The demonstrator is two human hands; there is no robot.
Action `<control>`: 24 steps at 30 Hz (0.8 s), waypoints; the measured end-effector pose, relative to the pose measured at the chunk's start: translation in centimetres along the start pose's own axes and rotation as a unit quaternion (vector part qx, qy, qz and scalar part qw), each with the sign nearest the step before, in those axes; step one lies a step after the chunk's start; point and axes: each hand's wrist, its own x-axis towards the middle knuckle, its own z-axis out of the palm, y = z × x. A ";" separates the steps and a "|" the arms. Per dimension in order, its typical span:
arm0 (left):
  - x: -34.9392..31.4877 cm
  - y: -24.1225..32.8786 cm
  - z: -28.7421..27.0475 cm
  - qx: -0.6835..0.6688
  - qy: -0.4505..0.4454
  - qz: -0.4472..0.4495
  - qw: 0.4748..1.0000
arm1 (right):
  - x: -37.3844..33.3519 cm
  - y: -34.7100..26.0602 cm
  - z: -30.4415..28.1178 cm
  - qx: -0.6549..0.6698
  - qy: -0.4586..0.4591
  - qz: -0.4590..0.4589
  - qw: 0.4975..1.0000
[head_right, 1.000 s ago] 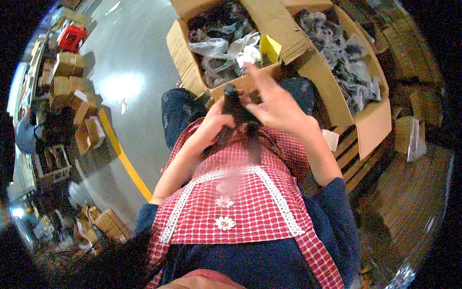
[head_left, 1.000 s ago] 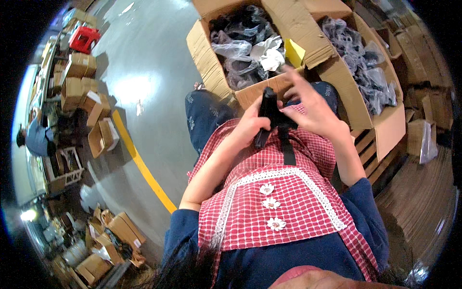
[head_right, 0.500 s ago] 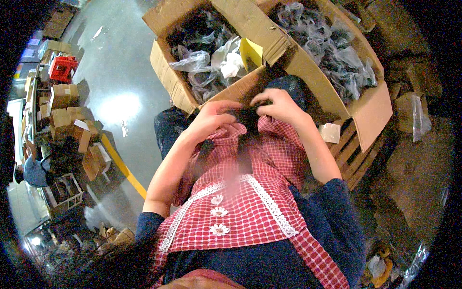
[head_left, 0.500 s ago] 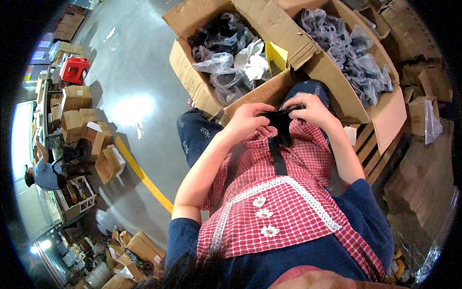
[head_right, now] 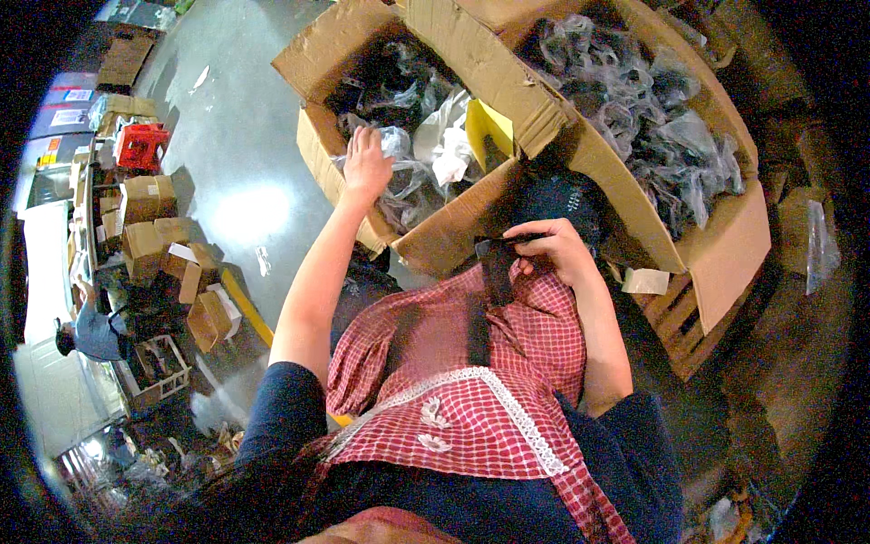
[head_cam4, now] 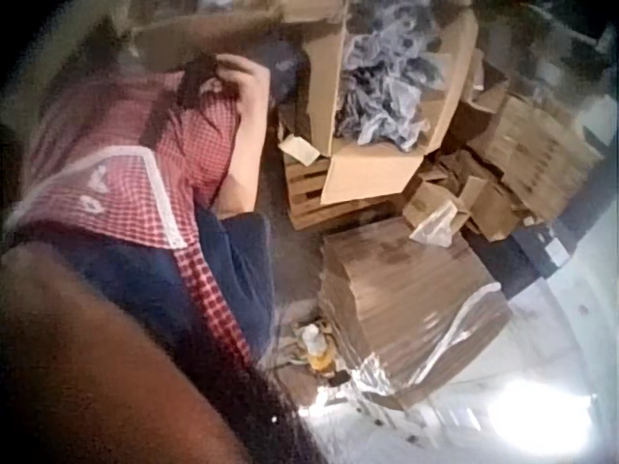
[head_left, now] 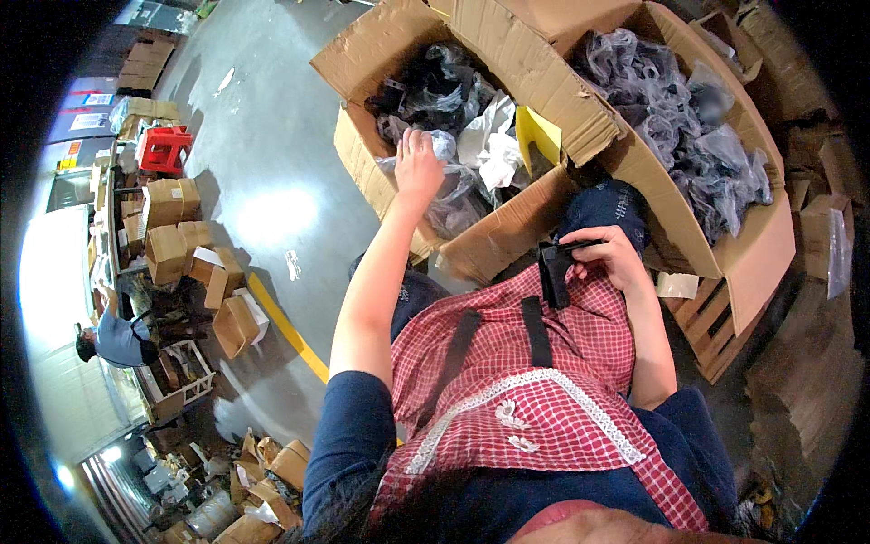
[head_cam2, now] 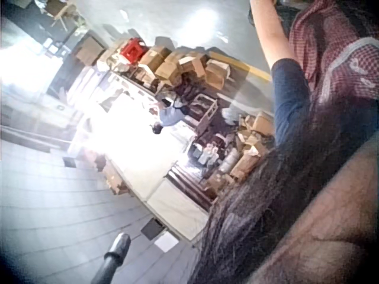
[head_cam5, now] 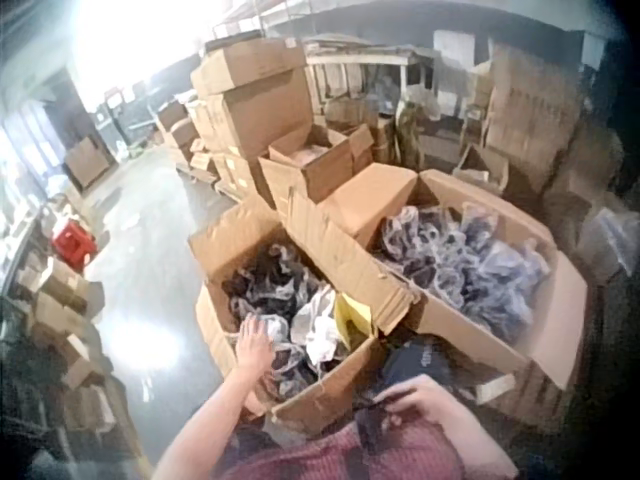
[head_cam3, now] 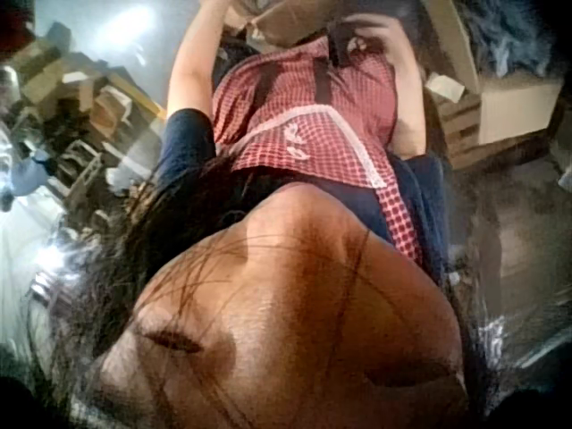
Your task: The person wipes black plastic components with a white cloth, peels small paper labels from a sheet to attach them to the components, and then places the items into a plastic bag and a cardboard box.
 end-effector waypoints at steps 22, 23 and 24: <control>-1.0 -4.5 -2.4 -0.258 -0.386 -0.070 0.883 | 0.4 1.8 0.0 -0.119 0.004 -0.034 0.992; 1.8 -3.7 -6.1 -0.458 -0.366 -0.124 0.800 | 0.3 2.1 -0.3 -0.121 0.006 -0.046 0.992; 3.8 -2.7 -10.9 -0.587 -0.313 -0.152 0.731 | 0.2 1.6 -0.6 -0.127 0.005 -0.058 0.990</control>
